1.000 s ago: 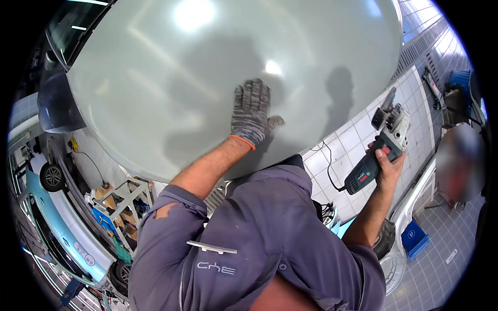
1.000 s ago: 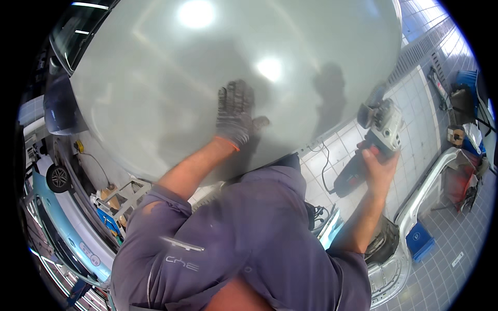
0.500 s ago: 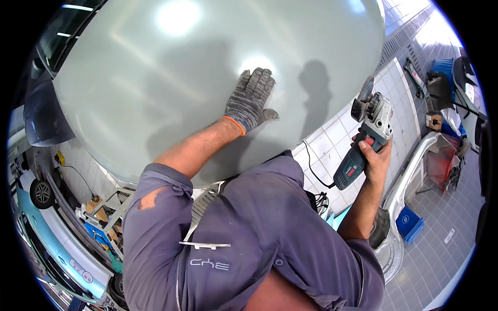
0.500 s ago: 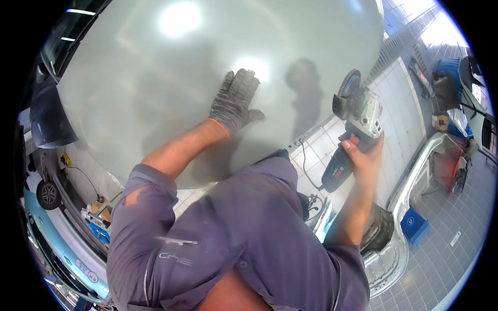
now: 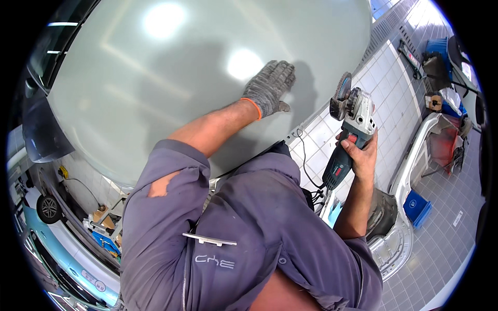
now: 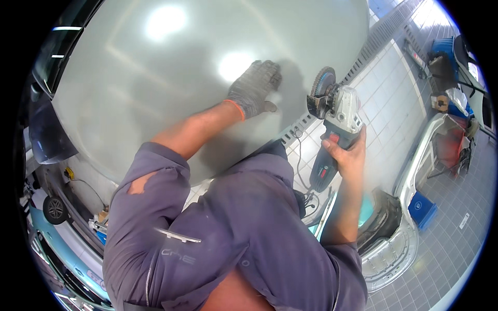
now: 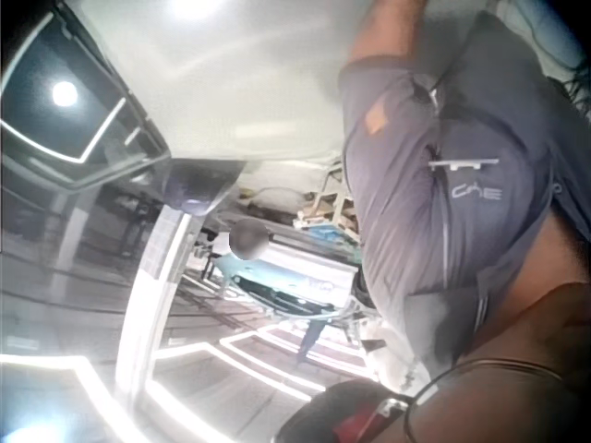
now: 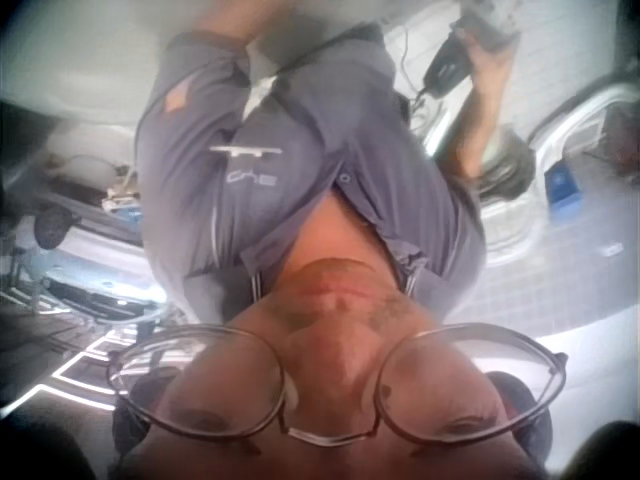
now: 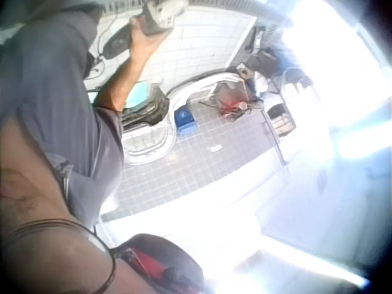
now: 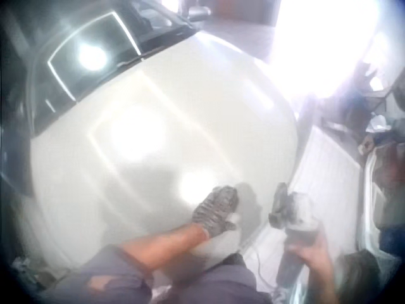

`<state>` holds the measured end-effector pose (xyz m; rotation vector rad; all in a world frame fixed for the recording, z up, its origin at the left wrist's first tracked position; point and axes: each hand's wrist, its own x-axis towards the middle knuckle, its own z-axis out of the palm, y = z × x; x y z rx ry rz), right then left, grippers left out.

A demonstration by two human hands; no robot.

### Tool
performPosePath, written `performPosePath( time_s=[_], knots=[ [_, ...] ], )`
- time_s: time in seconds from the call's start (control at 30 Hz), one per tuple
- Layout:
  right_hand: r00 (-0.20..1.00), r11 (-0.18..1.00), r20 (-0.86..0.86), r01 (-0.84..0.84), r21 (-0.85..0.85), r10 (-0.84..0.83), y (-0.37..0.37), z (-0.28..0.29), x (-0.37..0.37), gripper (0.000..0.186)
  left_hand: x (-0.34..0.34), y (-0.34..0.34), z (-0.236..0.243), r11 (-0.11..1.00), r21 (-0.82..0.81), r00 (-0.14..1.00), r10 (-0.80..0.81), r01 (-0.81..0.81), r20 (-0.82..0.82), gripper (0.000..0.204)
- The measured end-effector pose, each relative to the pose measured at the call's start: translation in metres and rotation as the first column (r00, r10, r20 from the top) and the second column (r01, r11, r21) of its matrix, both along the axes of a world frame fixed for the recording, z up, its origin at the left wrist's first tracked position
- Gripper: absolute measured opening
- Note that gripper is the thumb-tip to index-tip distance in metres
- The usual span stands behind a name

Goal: The person prepares a power tool by attaching a disc and plugging it in, then grinds a section of a car hood to remove paint. Afterward, they use a heat gun to apply heat to the same area of the hood.

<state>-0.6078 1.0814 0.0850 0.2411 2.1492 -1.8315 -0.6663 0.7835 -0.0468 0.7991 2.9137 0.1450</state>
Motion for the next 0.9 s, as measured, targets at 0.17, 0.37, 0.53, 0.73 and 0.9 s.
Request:
performPosePath(
  time_s=[0.17,0.37,0.53,0.73,0.9],
  knots=[
    [0.999,1.0,0.054,0.004,-0.031,-0.002,0.02,-0.014,0.007,0.08,0.061,-0.045,0.001,0.997,-0.028,0.996,0.069,-0.068,0.05,0.102],
    [0.995,0.992,0.101,0.018,-0.121,-0.006,0.013,-0.023,0.013,0.078,0.103,-0.07,-0.006,0.996,-0.025,0.996,0.091,-0.09,0.027,0.102],
    [0.981,0.983,0.092,-0.164,-0.083,0.171,0.001,-0.032,0.009,0.084,0.058,-0.015,0.001,0.981,0.087,0.984,0.175,-0.173,-0.016,0.1],
    [0.979,0.983,0.189,-0.039,-0.181,0.073,0.004,-0.038,0.016,0.086,0.081,-0.04,-0.006,0.986,0.098,0.989,0.139,-0.133,-0.053,0.1],
    [0.995,0.992,0.092,-0.014,-0.128,0.026,0.011,-0.04,0.025,0.075,0.071,-0.048,0.002,0.982,0.097,0.985,0.166,-0.16,-0.056,0.1]
  ],
)
